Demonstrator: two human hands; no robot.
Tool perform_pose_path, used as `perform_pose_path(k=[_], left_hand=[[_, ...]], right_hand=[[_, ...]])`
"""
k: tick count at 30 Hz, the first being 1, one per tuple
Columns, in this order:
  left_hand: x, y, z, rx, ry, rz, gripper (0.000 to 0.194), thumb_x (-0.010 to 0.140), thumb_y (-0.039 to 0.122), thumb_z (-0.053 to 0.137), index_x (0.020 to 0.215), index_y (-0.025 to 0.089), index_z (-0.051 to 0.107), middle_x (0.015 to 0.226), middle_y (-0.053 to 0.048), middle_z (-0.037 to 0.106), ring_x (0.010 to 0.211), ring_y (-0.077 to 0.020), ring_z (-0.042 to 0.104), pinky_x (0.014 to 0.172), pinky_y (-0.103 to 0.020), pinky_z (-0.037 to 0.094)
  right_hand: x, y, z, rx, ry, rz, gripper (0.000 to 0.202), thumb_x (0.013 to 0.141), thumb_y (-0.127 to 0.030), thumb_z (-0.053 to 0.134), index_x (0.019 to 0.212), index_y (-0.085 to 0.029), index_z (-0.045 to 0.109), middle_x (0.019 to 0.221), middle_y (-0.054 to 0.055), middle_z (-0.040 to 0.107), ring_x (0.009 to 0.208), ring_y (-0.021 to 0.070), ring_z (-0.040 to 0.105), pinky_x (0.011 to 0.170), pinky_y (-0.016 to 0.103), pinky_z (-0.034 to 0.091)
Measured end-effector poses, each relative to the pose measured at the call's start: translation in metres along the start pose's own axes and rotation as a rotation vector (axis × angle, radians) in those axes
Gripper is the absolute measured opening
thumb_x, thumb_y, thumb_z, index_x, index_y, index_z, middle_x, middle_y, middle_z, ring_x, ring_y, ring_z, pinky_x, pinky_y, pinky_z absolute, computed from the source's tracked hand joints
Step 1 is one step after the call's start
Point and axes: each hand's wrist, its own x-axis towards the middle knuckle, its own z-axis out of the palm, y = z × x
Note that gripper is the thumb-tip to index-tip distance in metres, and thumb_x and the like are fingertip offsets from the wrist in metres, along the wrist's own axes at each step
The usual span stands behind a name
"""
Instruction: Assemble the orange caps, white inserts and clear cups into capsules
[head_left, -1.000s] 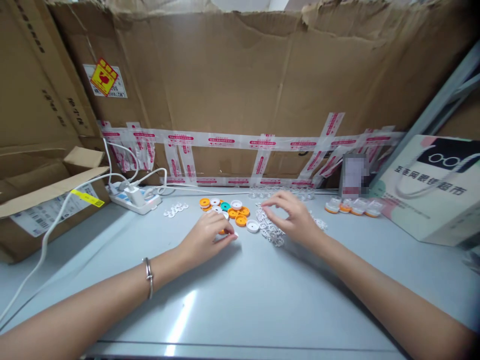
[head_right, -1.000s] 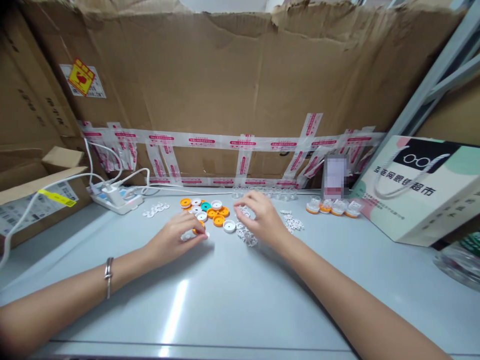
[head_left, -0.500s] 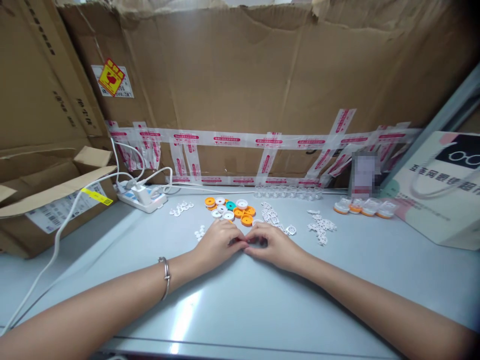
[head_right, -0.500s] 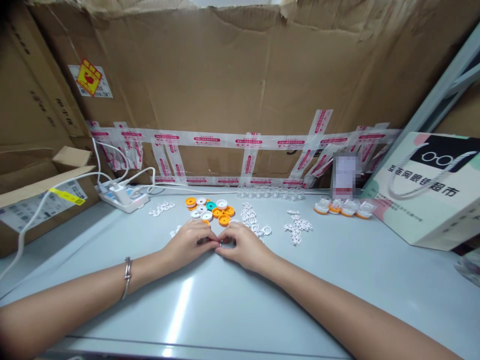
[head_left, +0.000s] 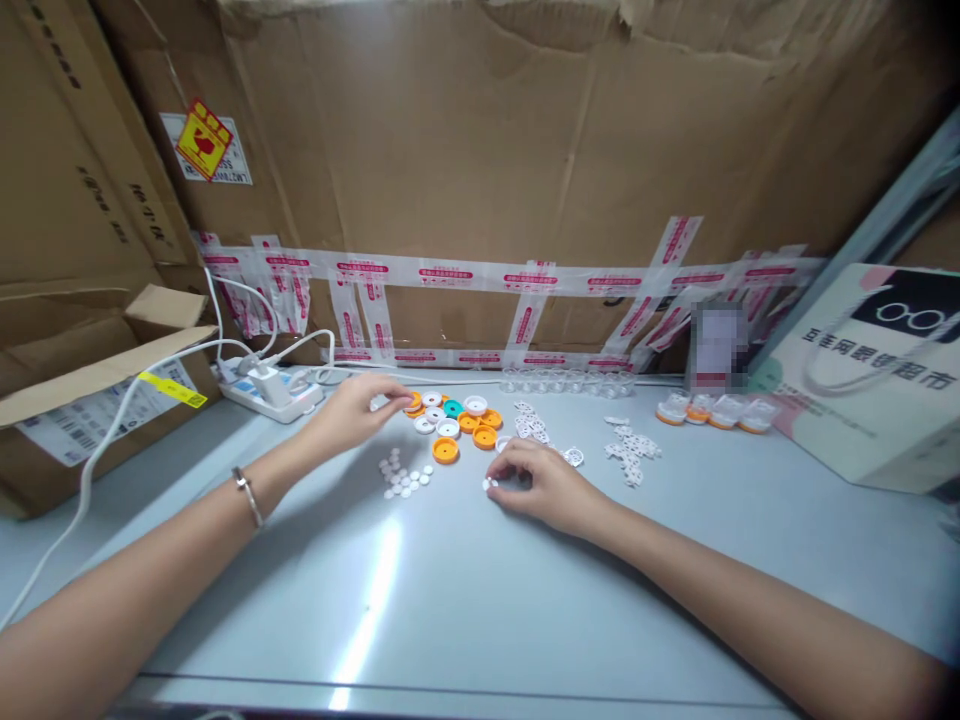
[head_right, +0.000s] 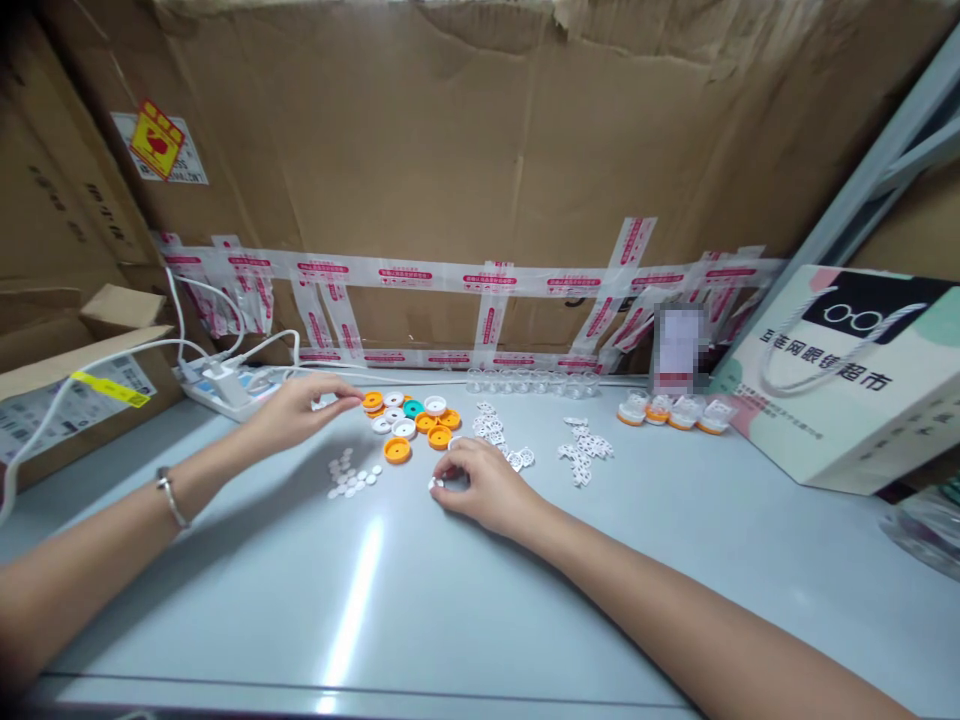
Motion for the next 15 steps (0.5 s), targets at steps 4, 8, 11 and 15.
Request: perform_pose_path(k=[4, 8, 11, 15], left_hand=[[0.006, -0.029, -0.017, 0.078, -0.255, -0.041, 0.023, 0.081, 0.038, 0.050, 0.082, 0.022, 0.067, 0.087, -0.004, 0.067, 0.079, -0.0189, 0.060, 0.074, -0.028, 0.045], [0.002, -0.043, -0.018, 0.082, -0.400, -0.026, 0.018, 0.076, 0.033, 0.053, 0.076, 0.023, 0.068, 0.083, -0.003, 0.066, 0.077, -0.0184, 0.060, 0.072, -0.026, 0.045], [0.000, -0.049, -0.016, 0.095, -0.439, -0.036, 0.017, 0.073, 0.029, 0.054, 0.075, 0.022, 0.069, 0.083, -0.005, 0.064, 0.077, -0.0196, 0.060, 0.073, -0.027, 0.045], [0.001, -0.053, -0.018, 0.117, -0.457, -0.056, 0.019, 0.073, 0.028, 0.051, 0.076, 0.021, 0.068, 0.087, -0.007, 0.062, 0.080, -0.0208, 0.058, 0.075, -0.029, 0.044]], right_hand=[[0.000, 0.003, 0.002, -0.017, 0.021, -0.014, 0.004, 0.073, -0.023, 0.064, 0.076, -0.021, 0.064, 0.076, 0.002, 0.061, 0.077, 0.0173, 0.055, 0.072, 0.031, 0.042], [0.000, 0.004, 0.006, -0.031, 0.006, -0.021, 0.004, 0.074, -0.024, 0.064, 0.077, -0.021, 0.064, 0.078, 0.002, 0.061, 0.079, 0.0179, 0.055, 0.076, 0.033, 0.041], [0.000, 0.005, 0.010, -0.033, 0.017, -0.028, 0.005, 0.074, -0.025, 0.064, 0.077, -0.021, 0.063, 0.078, 0.002, 0.061, 0.080, 0.0183, 0.054, 0.076, 0.034, 0.041], [0.000, 0.008, 0.014, -0.050, 0.028, -0.025, 0.007, 0.075, -0.027, 0.064, 0.079, -0.022, 0.063, 0.078, 0.002, 0.062, 0.081, 0.0191, 0.054, 0.078, 0.036, 0.039]])
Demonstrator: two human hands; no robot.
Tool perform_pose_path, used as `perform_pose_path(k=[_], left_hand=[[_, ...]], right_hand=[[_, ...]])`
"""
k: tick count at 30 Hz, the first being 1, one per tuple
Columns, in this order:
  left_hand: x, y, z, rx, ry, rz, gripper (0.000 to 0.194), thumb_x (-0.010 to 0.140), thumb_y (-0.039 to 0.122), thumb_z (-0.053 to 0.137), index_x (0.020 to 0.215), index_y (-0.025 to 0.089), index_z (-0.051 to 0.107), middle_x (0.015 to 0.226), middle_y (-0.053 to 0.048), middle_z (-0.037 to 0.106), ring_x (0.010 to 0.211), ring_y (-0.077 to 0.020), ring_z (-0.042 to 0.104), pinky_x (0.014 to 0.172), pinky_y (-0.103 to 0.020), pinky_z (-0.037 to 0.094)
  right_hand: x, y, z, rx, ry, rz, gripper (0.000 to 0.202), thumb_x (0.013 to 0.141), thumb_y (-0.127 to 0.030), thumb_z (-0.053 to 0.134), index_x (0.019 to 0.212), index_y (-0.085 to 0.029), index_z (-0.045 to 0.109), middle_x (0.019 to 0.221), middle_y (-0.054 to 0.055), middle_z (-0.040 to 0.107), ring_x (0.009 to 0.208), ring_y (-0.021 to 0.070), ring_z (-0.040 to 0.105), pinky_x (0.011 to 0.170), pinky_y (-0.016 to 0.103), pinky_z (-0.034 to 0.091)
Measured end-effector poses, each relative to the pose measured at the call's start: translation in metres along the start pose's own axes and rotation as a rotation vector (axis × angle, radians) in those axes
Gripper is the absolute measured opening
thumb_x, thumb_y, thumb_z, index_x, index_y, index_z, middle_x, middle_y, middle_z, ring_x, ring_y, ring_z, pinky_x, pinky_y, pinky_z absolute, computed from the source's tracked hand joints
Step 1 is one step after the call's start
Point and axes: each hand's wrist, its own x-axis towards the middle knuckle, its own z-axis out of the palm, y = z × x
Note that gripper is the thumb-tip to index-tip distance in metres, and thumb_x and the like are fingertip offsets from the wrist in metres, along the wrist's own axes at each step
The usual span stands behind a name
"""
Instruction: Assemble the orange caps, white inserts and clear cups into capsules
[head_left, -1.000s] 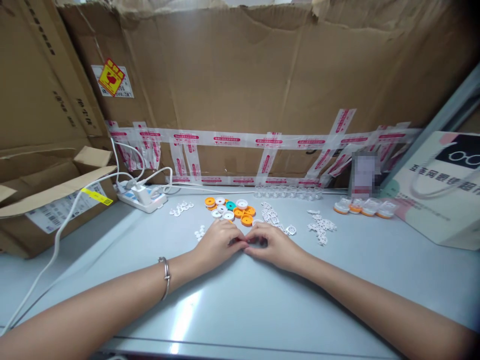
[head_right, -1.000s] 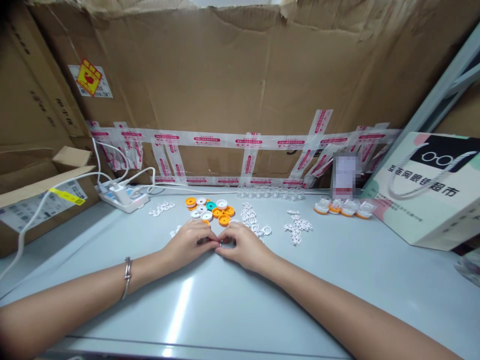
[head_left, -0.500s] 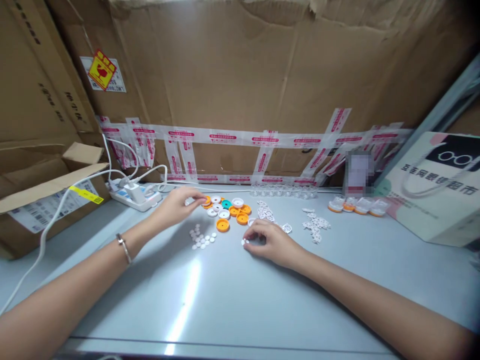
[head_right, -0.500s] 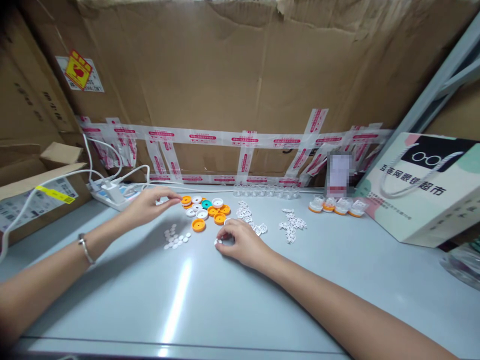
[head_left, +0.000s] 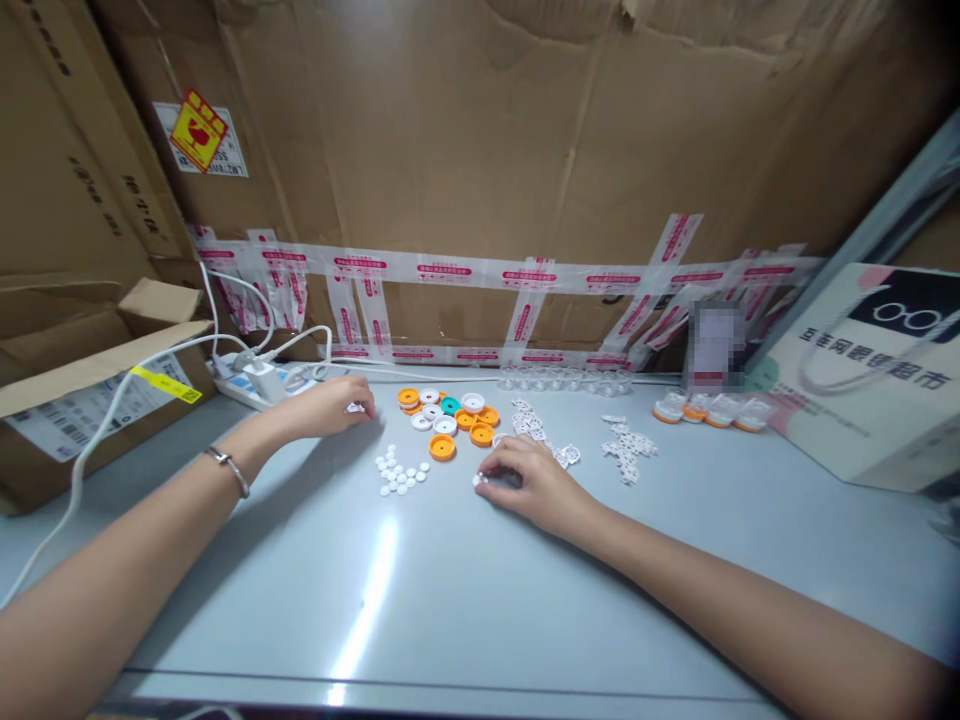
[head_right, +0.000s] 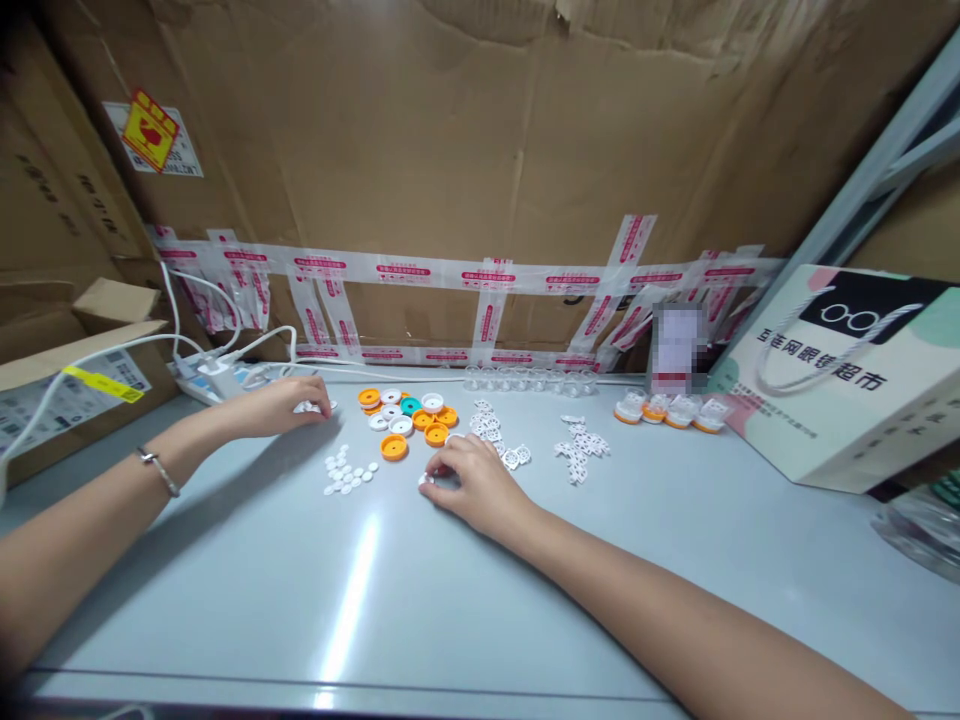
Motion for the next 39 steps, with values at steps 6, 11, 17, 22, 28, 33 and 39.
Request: perform_pose_path(k=[6, 11, 17, 22, 28, 33, 39], left_hand=[[-0.004, 0.004, -0.006, -0.017, -0.150, -0.009, 0.019, 0.073, 0.028, 0.052, 0.078, 0.021, 0.068, 0.087, -0.005, 0.064, 0.079, -0.0181, 0.059, 0.072, -0.024, 0.044], [-0.007, 0.003, -0.010, -0.049, -0.309, -0.033, 0.016, 0.071, 0.025, 0.055, 0.079, 0.019, 0.068, 0.081, -0.002, 0.067, 0.074, -0.0150, 0.060, 0.068, -0.020, 0.043], [-0.013, -0.008, -0.013, -0.058, -0.413, -0.090, 0.014, 0.069, 0.025, 0.057, 0.073, 0.017, 0.068, 0.071, -0.001, 0.067, 0.066, -0.0150, 0.060, 0.060, -0.019, 0.043], [-0.010, -0.001, -0.013, -0.042, -0.347, -0.069, 0.013, 0.070, 0.027, 0.060, 0.072, 0.018, 0.068, 0.072, -0.001, 0.067, 0.067, -0.0152, 0.060, 0.062, -0.020, 0.043], [0.005, 0.029, 0.017, 0.024, 0.023, 0.011, 0.027, 0.087, 0.028, 0.043, 0.106, 0.017, 0.058, 0.106, -0.008, 0.059, 0.096, -0.0191, 0.054, 0.084, -0.027, 0.040], [0.017, 0.042, 0.044, 0.178, 0.150, 0.186, 0.019, 0.088, 0.019, 0.045, 0.095, 0.018, 0.062, 0.096, -0.007, 0.061, 0.088, -0.0182, 0.056, 0.076, -0.027, 0.041], [0.014, 0.049, 0.033, 0.237, 0.176, 0.156, 0.016, 0.085, 0.014, 0.048, 0.079, 0.016, 0.062, 0.084, -0.006, 0.062, 0.082, -0.0193, 0.056, 0.071, -0.029, 0.038]], right_hand=[[0.000, -0.002, -0.009, 0.046, 0.067, -0.002, 0.010, 0.079, -0.029, 0.061, 0.084, -0.021, 0.062, 0.079, 0.002, 0.062, 0.079, 0.0177, 0.055, 0.076, 0.034, 0.039], [0.003, -0.003, -0.025, 0.109, 0.210, 0.009, 0.014, 0.084, -0.018, 0.048, 0.082, -0.019, 0.061, 0.078, 0.002, 0.063, 0.076, 0.0157, 0.056, 0.074, 0.030, 0.041], [0.003, 0.000, -0.028, 0.140, 0.177, 0.039, 0.014, 0.083, -0.020, 0.049, 0.080, -0.018, 0.062, 0.078, 0.002, 0.064, 0.074, 0.0157, 0.056, 0.068, 0.027, 0.042], [0.004, -0.001, -0.027, 0.144, 0.142, 0.056, 0.013, 0.083, -0.019, 0.050, 0.079, -0.018, 0.063, 0.081, 0.004, 0.066, 0.078, 0.0166, 0.058, 0.067, 0.026, 0.043], [0.005, -0.002, -0.028, 0.149, 0.142, 0.060, 0.013, 0.082, -0.019, 0.051, 0.078, -0.018, 0.063, 0.081, 0.004, 0.066, 0.077, 0.0163, 0.059, 0.068, 0.027, 0.043], [0.005, 0.000, -0.025, 0.152, 0.136, 0.024, 0.013, 0.083, -0.019, 0.051, 0.078, -0.018, 0.062, 0.080, 0.004, 0.065, 0.075, 0.0156, 0.058, 0.070, 0.027, 0.043], [0.005, -0.001, -0.028, 0.156, 0.143, 0.013, 0.013, 0.083, -0.019, 0.050, 0.077, -0.018, 0.062, 0.079, 0.003, 0.066, 0.076, 0.0152, 0.058, 0.072, 0.027, 0.043]])
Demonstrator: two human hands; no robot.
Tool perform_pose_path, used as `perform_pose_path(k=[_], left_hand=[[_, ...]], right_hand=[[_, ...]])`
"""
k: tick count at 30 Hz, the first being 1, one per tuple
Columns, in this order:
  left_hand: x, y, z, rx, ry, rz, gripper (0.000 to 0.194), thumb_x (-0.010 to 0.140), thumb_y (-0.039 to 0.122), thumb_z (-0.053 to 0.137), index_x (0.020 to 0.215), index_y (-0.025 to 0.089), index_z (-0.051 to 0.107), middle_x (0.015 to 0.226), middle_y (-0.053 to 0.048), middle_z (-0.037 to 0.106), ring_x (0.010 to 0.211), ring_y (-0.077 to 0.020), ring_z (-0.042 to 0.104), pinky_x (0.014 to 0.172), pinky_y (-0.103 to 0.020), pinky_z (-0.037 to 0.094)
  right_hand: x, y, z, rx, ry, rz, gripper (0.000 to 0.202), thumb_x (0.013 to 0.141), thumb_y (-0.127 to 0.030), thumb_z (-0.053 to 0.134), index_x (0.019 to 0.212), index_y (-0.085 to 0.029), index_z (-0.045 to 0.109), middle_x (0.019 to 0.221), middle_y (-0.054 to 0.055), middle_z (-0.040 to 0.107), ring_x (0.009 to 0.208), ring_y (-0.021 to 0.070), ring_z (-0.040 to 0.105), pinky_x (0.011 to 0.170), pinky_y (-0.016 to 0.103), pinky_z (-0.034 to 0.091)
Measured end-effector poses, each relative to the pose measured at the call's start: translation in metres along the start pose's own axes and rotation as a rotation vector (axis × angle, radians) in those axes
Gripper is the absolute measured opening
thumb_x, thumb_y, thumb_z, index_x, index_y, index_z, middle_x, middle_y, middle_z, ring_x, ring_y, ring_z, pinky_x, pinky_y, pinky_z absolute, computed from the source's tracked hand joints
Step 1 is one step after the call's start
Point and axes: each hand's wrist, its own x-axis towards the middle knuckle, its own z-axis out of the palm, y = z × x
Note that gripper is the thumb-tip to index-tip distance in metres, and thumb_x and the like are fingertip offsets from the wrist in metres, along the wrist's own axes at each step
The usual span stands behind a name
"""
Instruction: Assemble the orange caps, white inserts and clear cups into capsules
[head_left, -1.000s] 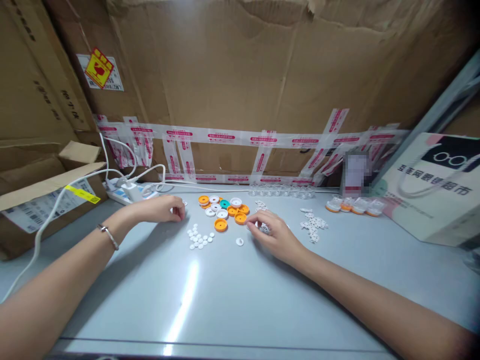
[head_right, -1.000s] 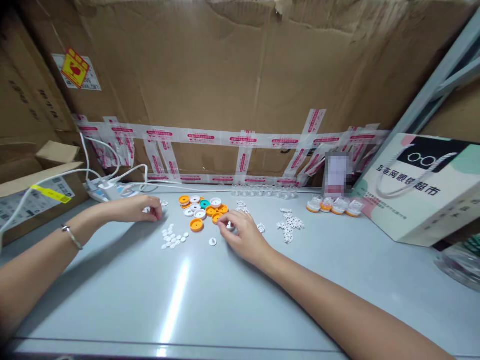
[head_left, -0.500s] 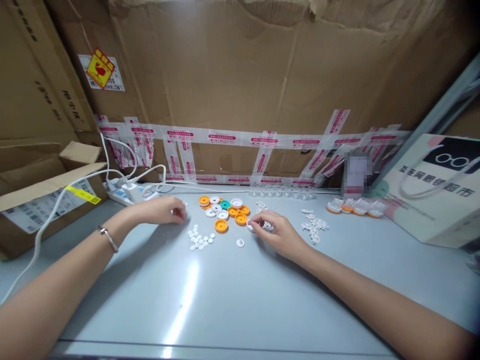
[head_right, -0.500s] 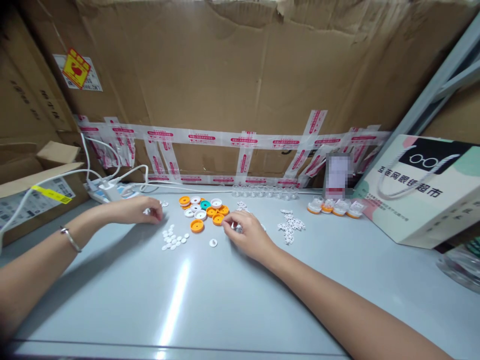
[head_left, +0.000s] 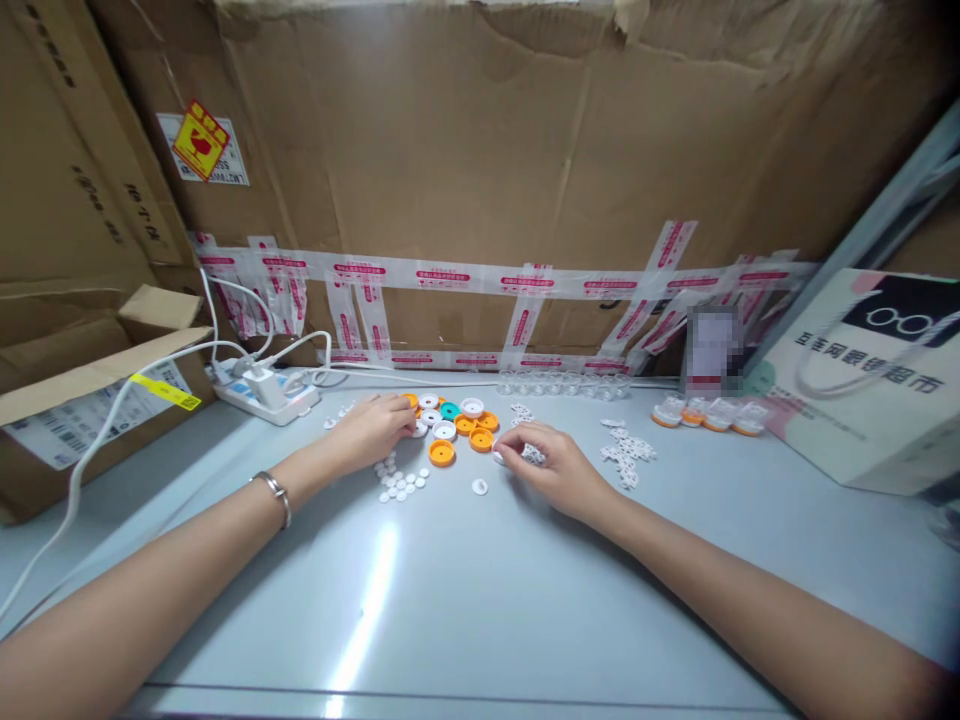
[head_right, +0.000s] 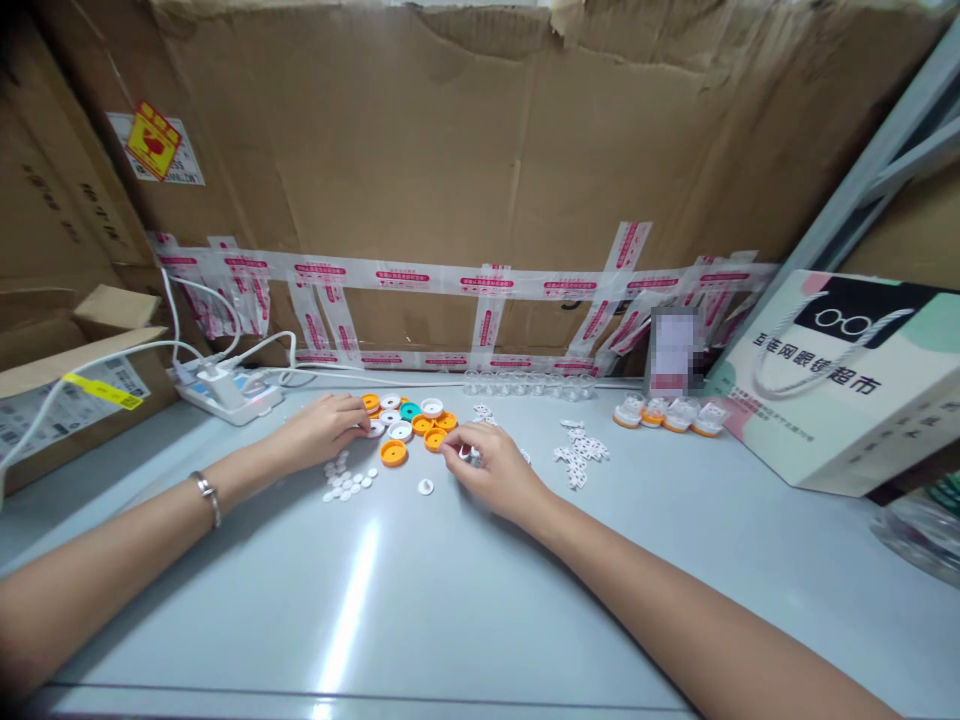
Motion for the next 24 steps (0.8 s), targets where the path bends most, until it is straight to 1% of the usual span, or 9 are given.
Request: perform_pose_path(k=[3, 5, 7, 8, 11, 13, 15, 20, 24], left_hand=[[-0.005, 0.012, -0.015, 0.015, 0.045, 0.007, 0.018, 0.086, 0.015, 0.046, 0.078, 0.016, 0.061, 0.081, -0.004, 0.062, 0.080, -0.0188, 0.055, 0.070, -0.030, 0.035], [-0.007, 0.028, -0.020, -0.029, 0.138, 0.089, 0.019, 0.088, 0.015, 0.045, 0.079, 0.017, 0.062, 0.083, -0.004, 0.063, 0.081, -0.0175, 0.055, 0.070, -0.029, 0.035], [-0.008, 0.046, -0.017, -0.088, 0.241, 0.213, 0.021, 0.089, 0.014, 0.043, 0.082, 0.018, 0.063, 0.084, -0.004, 0.064, 0.079, -0.0158, 0.054, 0.069, -0.028, 0.035], [-0.007, 0.054, -0.012, -0.100, 0.273, 0.275, 0.021, 0.088, 0.012, 0.043, 0.083, 0.018, 0.063, 0.083, -0.004, 0.064, 0.078, -0.0152, 0.054, 0.070, -0.028, 0.035], [-0.006, 0.069, 0.003, -0.120, 0.306, 0.375, 0.025, 0.085, 0.004, 0.043, 0.087, 0.019, 0.063, 0.084, -0.002, 0.065, 0.080, -0.0147, 0.053, 0.071, -0.027, 0.035], [-0.005, 0.071, 0.011, -0.147, 0.299, 0.387, 0.026, 0.084, 0.003, 0.044, 0.086, 0.020, 0.063, 0.084, -0.001, 0.065, 0.081, -0.0146, 0.053, 0.071, -0.027, 0.034], [-0.004, 0.070, 0.015, -0.164, 0.284, 0.391, 0.025, 0.084, 0.004, 0.044, 0.086, 0.020, 0.063, 0.085, 0.000, 0.066, 0.081, -0.0145, 0.054, 0.071, -0.027, 0.033], [-0.002, 0.068, 0.017, -0.137, 0.236, 0.400, 0.024, 0.087, 0.006, 0.044, 0.088, 0.020, 0.064, 0.087, -0.001, 0.069, 0.085, -0.0144, 0.055, 0.073, -0.029, 0.031], [-0.002, 0.069, 0.018, -0.129, 0.224, 0.411, 0.025, 0.088, 0.008, 0.043, 0.090, 0.021, 0.064, 0.087, 0.000, 0.070, 0.085, -0.0137, 0.055, 0.073, -0.029, 0.031]], right_hand=[[0.000, 0.000, -0.002, 0.000, 0.008, 0.010, 0.014, 0.083, -0.020, 0.050, 0.077, -0.018, 0.063, 0.079, 0.003, 0.066, 0.076, 0.0154, 0.058, 0.072, 0.027, 0.043], [0.001, 0.000, -0.002, 0.006, 0.013, 0.018, 0.015, 0.083, -0.021, 0.050, 0.077, -0.018, 0.063, 0.079, 0.002, 0.066, 0.076, 0.0155, 0.058, 0.072, 0.028, 0.043], [0.002, 0.000, -0.002, 0.021, 0.007, 0.032, 0.015, 0.083, -0.022, 0.050, 0.077, -0.018, 0.063, 0.079, 0.002, 0.066, 0.076, 0.0156, 0.059, 0.073, 0.028, 0.043], [0.002, 0.000, -0.002, 0.033, -0.001, 0.042, 0.015, 0.083, -0.022, 0.050, 0.078, -0.018, 0.064, 0.080, 0.002, 0.066, 0.077, 0.0156, 0.059, 0.073, 0.028, 0.044], [0.003, 0.001, -0.003, 0.059, -0.032, 0.062, 0.015, 0.083, -0.023, 0.051, 0.079, -0.018, 0.065, 0.082, 0.003, 0.067, 0.077, 0.0153, 0.059, 0.072, 0.027, 0.044], [0.003, 0.001, -0.003, 0.052, -0.049, 0.073, 0.015, 0.082, -0.024, 0.052, 0.079, -0.018, 0.066, 0.081, 0.003, 0.067, 0.075, 0.0150, 0.059, 0.070, 0.027, 0.044], [0.004, 0.002, -0.004, 0.035, -0.071, 0.070, 0.016, 0.082, -0.024, 0.053, 0.080, -0.018, 0.067, 0.079, 0.003, 0.066, 0.072, 0.0146, 0.058, 0.068, 0.026, 0.044], [0.002, 0.004, -0.002, -0.014, -0.180, -0.027, 0.015, 0.079, -0.024, 0.056, 0.086, -0.018, 0.069, 0.079, 0.004, 0.065, 0.077, 0.0161, 0.057, 0.072, 0.028, 0.044], [0.000, 0.003, -0.001, -0.089, -0.257, -0.069, 0.024, 0.075, -0.030, 0.064, 0.095, -0.020, 0.069, 0.079, 0.005, 0.064, 0.080, 0.0185, 0.056, 0.074, 0.030, 0.043]])
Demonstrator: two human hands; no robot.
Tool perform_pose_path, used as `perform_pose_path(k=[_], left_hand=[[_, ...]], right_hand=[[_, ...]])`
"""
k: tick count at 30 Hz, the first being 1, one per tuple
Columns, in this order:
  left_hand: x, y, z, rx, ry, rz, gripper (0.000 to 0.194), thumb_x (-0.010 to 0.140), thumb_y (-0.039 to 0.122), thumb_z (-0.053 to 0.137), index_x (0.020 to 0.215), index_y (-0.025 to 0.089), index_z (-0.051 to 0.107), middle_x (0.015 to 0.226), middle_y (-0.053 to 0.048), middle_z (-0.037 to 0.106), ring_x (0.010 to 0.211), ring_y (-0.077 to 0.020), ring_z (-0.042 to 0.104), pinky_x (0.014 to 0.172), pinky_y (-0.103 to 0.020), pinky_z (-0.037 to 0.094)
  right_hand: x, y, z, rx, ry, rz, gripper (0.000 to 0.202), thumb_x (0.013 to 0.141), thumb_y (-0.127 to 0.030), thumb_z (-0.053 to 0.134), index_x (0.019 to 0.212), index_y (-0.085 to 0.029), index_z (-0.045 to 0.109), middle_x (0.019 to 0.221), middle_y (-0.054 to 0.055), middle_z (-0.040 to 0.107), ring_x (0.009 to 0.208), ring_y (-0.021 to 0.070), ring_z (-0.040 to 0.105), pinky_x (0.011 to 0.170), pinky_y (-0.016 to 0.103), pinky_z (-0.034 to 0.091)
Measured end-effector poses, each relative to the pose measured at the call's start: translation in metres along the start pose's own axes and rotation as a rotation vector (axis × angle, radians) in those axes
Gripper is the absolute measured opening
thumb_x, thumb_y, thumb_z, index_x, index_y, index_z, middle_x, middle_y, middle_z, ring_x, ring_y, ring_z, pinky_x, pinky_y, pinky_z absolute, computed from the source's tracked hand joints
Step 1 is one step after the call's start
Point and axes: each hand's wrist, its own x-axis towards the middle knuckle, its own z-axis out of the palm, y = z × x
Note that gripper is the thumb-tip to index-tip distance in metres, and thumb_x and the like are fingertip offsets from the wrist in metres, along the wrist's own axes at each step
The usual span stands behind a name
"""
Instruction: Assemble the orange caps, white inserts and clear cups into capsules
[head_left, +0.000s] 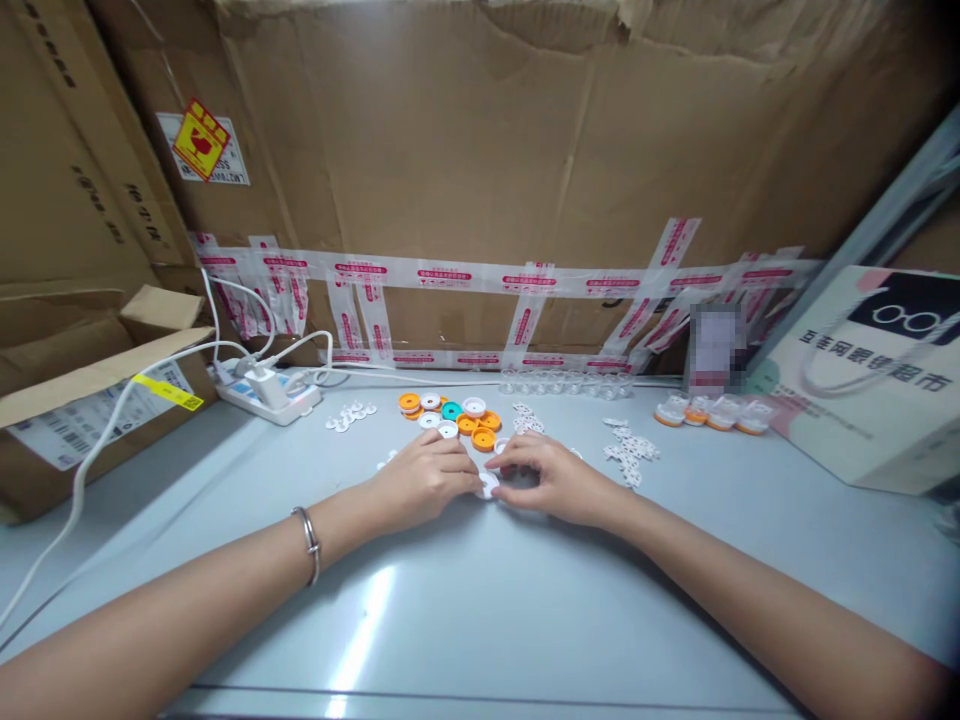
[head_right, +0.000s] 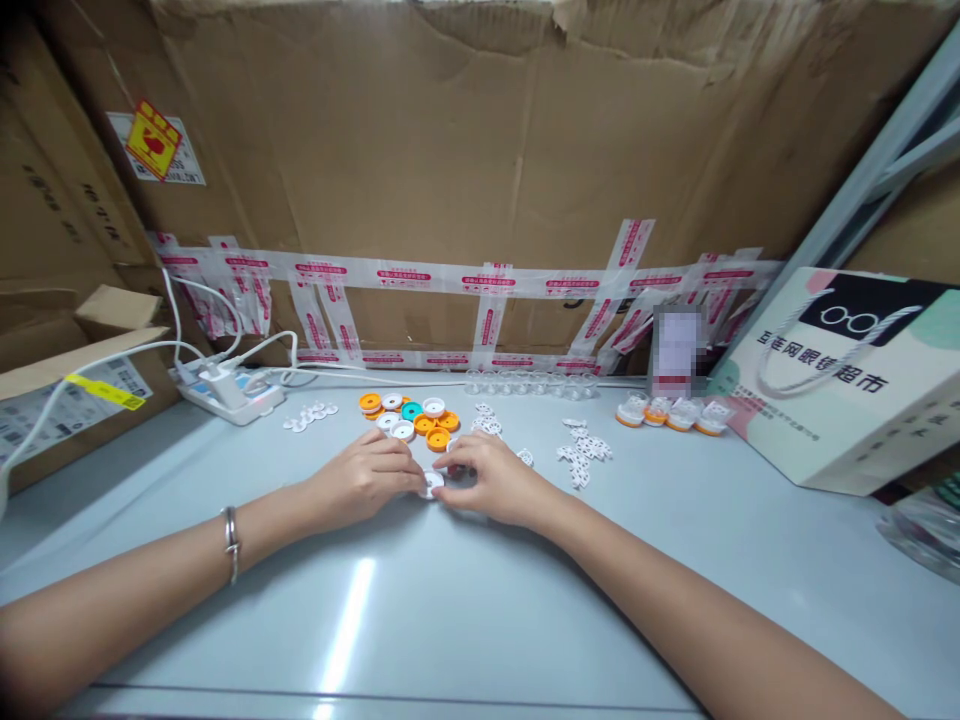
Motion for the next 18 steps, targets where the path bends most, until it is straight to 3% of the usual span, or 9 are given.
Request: perform_pose_path(k=[5, 18], left_hand=[[-0.0024, -0.0015, 0.0011, -0.018, -0.038, -0.005, 0.024, 0.090, 0.010, 0.043, 0.090, 0.020, 0.065, 0.088, -0.001, 0.071, 0.086, -0.0142, 0.055, 0.074, -0.030, 0.031], [-0.0031, -0.0031, -0.0033, -0.167, -0.091, -0.038, 0.019, 0.088, 0.016, 0.050, 0.091, 0.022, 0.067, 0.094, -0.001, 0.071, 0.091, -0.0157, 0.057, 0.080, -0.032, 0.033]], right_hand=[[0.0013, 0.0011, 0.0037, -0.003, -0.038, 0.021, 0.026, 0.073, -0.035, 0.068, 0.095, -0.020, 0.069, 0.079, 0.004, 0.063, 0.081, 0.0188, 0.055, 0.076, 0.031, 0.042], [0.0021, -0.0029, 0.0088, 0.044, -0.002, 0.087, 0.016, 0.069, -0.026, 0.070, 0.082, -0.018, 0.067, 0.076, 0.003, 0.063, 0.077, 0.0173, 0.055, 0.072, 0.030, 0.042]])
